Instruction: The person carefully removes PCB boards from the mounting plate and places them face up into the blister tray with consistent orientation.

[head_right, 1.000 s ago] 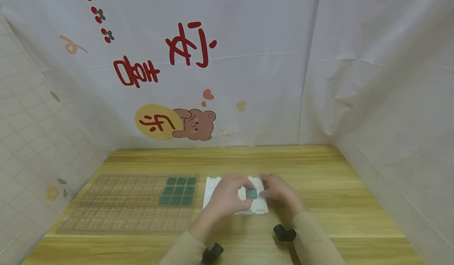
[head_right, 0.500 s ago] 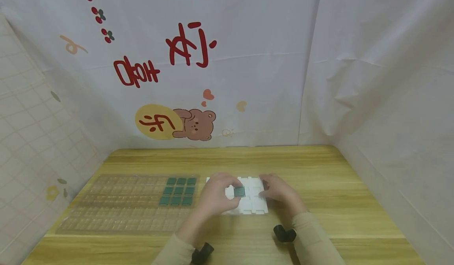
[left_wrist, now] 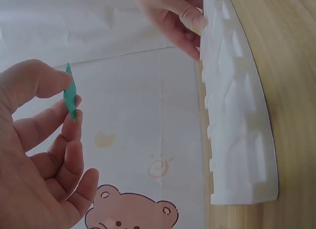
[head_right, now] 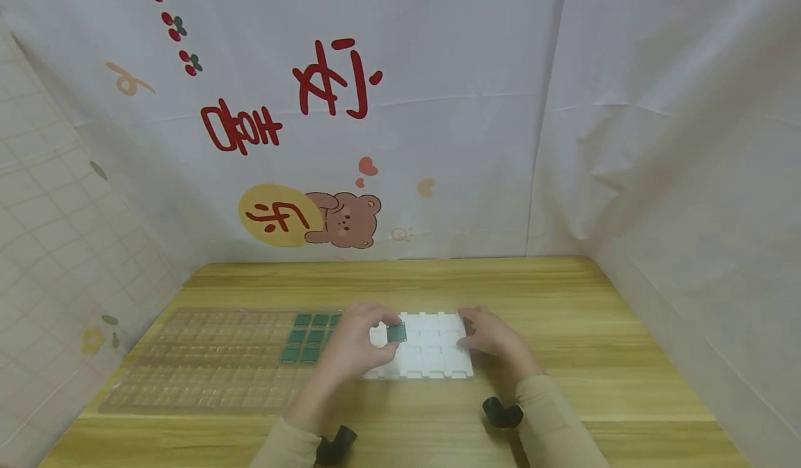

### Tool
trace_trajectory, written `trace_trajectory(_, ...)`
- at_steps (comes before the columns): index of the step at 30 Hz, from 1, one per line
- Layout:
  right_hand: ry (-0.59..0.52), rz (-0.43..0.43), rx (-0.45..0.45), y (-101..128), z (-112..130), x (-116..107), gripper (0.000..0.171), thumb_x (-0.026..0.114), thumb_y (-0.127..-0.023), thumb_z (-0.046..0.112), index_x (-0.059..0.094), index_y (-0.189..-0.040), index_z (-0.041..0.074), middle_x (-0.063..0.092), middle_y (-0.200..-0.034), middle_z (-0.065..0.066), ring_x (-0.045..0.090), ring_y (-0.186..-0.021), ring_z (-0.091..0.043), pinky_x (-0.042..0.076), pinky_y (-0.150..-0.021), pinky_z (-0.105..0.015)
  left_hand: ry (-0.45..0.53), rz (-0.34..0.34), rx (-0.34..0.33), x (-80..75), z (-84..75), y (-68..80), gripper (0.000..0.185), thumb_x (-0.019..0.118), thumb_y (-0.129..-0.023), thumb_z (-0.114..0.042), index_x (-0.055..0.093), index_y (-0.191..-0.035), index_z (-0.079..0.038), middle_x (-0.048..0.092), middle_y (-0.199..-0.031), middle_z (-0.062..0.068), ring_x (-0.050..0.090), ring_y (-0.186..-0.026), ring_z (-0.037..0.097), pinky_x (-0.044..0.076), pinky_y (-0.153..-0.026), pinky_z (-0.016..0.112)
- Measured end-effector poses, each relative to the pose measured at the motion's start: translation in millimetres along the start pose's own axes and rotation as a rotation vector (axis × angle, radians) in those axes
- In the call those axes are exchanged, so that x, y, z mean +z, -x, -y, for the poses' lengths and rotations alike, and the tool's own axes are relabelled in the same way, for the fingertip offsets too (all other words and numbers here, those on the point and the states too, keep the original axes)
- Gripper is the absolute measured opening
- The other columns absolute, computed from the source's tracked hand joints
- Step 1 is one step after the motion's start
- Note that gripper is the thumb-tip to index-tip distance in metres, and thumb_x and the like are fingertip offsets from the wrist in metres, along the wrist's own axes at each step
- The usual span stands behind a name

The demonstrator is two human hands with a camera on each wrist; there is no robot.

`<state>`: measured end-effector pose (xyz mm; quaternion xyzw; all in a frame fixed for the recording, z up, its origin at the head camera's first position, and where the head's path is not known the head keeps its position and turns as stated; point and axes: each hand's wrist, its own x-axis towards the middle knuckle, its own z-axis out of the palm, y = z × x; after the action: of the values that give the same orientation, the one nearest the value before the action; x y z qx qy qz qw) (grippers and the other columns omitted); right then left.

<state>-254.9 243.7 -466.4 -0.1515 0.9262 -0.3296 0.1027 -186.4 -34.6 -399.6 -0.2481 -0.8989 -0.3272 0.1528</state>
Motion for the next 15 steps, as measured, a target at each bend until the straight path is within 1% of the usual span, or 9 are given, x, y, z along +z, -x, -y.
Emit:
trace_trajectory(4, 0.013, 0.000, 0.002, 1.4, 0.6, 0.3, 0.065, 0.077, -0.083, 0.005, 0.047, -0.139, -0.010, 0.050, -0.126, -0.026, 0.052, -0.096, -0.027, 0.051, -0.082, -0.039, 0.007, -0.008, -0.003, -5.8, 5.1, 2.4, 0.023, 0.081, -0.072, -0.013, 0.075, -0.095, -0.014, 0.071, -0.099, -0.005, 0.057, -0.099, 0.021, 0.046, -0.087, 0.040)
trace_trajectory(6, 0.012, 0.001, 0.000, 1.5, 0.7, 0.2, 0.066, 0.077, -0.083, 0.005, 0.046, -0.139, -0.010, 0.051, -0.124, -0.025, 0.052, -0.094, -0.027, 0.051, -0.081, -0.039, 0.005, -0.004, -0.016, -8.9, 7.4, 3.6, 0.024, 0.081, -0.073, -0.014, 0.075, -0.096, -0.014, 0.071, -0.100, -0.005, 0.057, -0.100, 0.020, 0.046, -0.088, 0.040)
trace_trajectory(11, -0.007, 0.002, 0.002, 1.7, 1.7, -0.2, 0.066, 0.077, -0.083, 0.004, 0.046, -0.139, -0.011, 0.051, -0.122, -0.024, 0.052, -0.092, -0.026, 0.051, -0.077, -0.036, -0.015, 0.008, -0.049, -16.8, 13.7, 8.0, 0.025, 0.081, -0.073, -0.015, 0.075, -0.098, -0.015, 0.070, -0.101, -0.005, 0.056, -0.102, 0.020, 0.045, -0.091, 0.042)
trace_trajectory(15, -0.003, 0.000, -0.001, 2.8, 2.1, 0.1, 0.066, 0.077, -0.083, 0.004, 0.046, -0.139, -0.011, 0.051, -0.122, -0.025, 0.052, -0.092, -0.026, 0.051, -0.078, -0.037, -0.052, 0.007, -0.047, -22.8, 20.6, 12.2, 0.026, 0.081, -0.073, -0.015, 0.075, -0.098, -0.015, 0.070, -0.100, -0.005, 0.057, -0.103, 0.022, 0.045, -0.091, 0.043)
